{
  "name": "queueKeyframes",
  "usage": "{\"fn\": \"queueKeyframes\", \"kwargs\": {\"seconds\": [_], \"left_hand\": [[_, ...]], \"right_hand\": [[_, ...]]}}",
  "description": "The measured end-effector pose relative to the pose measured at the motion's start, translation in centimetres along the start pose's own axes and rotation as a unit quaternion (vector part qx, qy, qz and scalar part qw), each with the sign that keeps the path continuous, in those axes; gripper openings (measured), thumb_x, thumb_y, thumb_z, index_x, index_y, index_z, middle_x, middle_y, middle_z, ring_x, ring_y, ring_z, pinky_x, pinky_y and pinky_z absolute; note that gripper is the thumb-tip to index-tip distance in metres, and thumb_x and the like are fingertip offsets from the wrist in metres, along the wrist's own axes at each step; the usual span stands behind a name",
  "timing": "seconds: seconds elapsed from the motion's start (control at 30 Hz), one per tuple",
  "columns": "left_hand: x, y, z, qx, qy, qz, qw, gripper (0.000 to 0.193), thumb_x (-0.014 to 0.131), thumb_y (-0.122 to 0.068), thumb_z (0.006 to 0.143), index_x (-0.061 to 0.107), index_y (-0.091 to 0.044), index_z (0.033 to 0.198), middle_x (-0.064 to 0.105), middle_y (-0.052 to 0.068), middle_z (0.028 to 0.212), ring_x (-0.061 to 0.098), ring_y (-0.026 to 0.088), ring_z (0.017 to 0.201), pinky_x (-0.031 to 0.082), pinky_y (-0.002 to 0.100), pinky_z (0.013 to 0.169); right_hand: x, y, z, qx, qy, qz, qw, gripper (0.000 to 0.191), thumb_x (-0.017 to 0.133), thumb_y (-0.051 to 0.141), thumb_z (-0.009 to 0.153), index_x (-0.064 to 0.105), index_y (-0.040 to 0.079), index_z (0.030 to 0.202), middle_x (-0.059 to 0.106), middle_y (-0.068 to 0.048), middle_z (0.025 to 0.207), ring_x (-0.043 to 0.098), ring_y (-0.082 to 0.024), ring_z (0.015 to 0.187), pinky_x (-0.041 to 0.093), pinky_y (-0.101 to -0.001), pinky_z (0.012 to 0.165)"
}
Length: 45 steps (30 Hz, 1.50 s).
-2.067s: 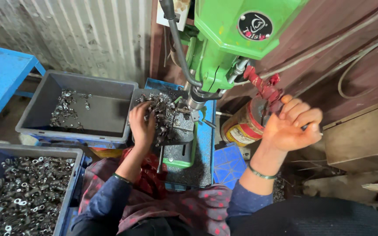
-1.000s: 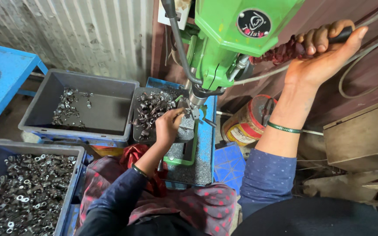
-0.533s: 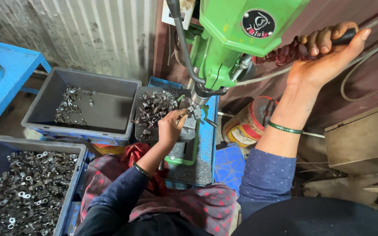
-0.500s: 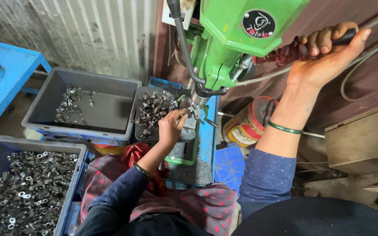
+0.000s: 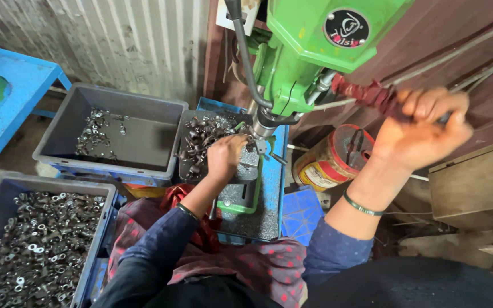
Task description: The person drills holes in small dark metal fittings using a bench drill press. They take a part from a bin, seat it in the jig under the bit, pull the drill lever down to drill, then move the finished part into a nearby tray, repeating the cycle continuously.
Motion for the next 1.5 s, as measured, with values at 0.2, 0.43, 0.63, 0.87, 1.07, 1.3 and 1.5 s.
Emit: {"fn": "queueKeyframes", "kwargs": {"seconds": [0.2,0.43,0.63,0.87,1.07,1.3,1.5], "left_hand": [[0.0,0.3,0.9,0.053,-0.009,0.051,0.997,0.018,0.069,-0.024,0.092,0.078,-0.012,0.102,0.077,0.006,0.103,0.07,0.026,0.097,0.049,0.04,0.086],[0.6,0.6,1.4,0.05,0.008,0.076,0.996,0.018,0.069,-0.025,0.093,0.078,-0.013,0.102,0.077,0.005,0.099,0.07,0.025,0.094,0.048,0.041,0.086],[0.5,0.5,0.9,0.047,0.01,0.069,0.996,0.019,0.068,-0.024,0.095,0.078,-0.012,0.105,0.077,0.005,0.099,0.07,0.025,0.09,0.047,0.04,0.084],[0.3,0.6,0.7,0.049,0.004,0.06,0.997,0.02,0.064,-0.023,0.095,0.077,-0.011,0.104,0.077,0.008,0.097,0.07,0.027,0.09,0.048,0.042,0.083],[-1.1,1.5,0.9,-0.045,0.042,-0.046,0.997,0.02,0.067,-0.025,0.092,0.079,-0.01,0.099,0.076,0.012,0.095,0.072,0.033,0.088,0.054,0.043,0.081],[-2.2,2.4,0.8,0.025,0.029,-0.034,0.999,0.019,0.069,-0.024,0.091,0.079,-0.01,0.099,0.077,0.011,0.095,0.072,0.032,0.087,0.054,0.044,0.082],[-1.3,2.4,-0.3,0.057,0.002,-0.039,0.998,0.016,0.072,-0.02,0.091,0.078,-0.011,0.102,0.078,0.009,0.098,0.073,0.029,0.088,0.055,0.04,0.084]], "right_hand": [[0.5,0.2,-5.9,-0.052,0.049,-0.066,0.995,0.036,0.052,0.033,0.1,0.037,0.016,0.072,0.041,-0.003,0.063,0.039,-0.016,0.064,0.041,-0.0354,0.08],[0.2,-1.5,-6.3,-0.097,0.024,-0.018,0.995,0.034,0.05,0.031,0.099,0.037,0.016,0.071,0.038,0.0,0.058,0.037,-0.013,0.057,0.038,-0.0312,0.072],[0.2,-1.3,-6.4,-0.095,0.03,-0.032,0.995,0.035,0.049,0.031,0.1,0.036,0.016,0.072,0.036,0.0,0.058,0.035,-0.014,0.056,0.036,-0.0314,0.07],[-0.7,-1.5,-2.9,-0.094,0.048,-0.073,0.992,0.043,0.046,0.042,0.108,0.033,0.016,0.077,0.03,0.0,0.057,0.028,-0.014,0.051,0.031,-0.0306,0.06],[-3.2,-2.8,6.3,0.021,-0.002,0.022,1.0,0.044,0.046,0.04,0.119,0.039,0.008,0.089,0.031,-0.002,0.065,0.028,-0.016,0.059,0.03,-0.0292,0.059],[-5.2,-3.7,7.8,0.058,0.015,0.05,0.997,0.041,0.041,0.037,0.121,0.04,0.009,0.09,0.033,-0.001,0.066,0.032,-0.015,0.061,0.031,-0.0289,0.063],[-6.2,-4.1,10.1,0.111,-0.011,0.042,0.993,0.034,0.041,0.029,0.117,0.04,0.011,0.089,0.032,0.001,0.067,0.027,-0.014,0.06,0.027,-0.0276,0.06]]}}
Point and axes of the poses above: each hand's wrist, its own z-axis towards the middle knuckle, its own x-axis out of the palm, y = z × x, the point moved 1 cm from there along z, towards the middle knuckle
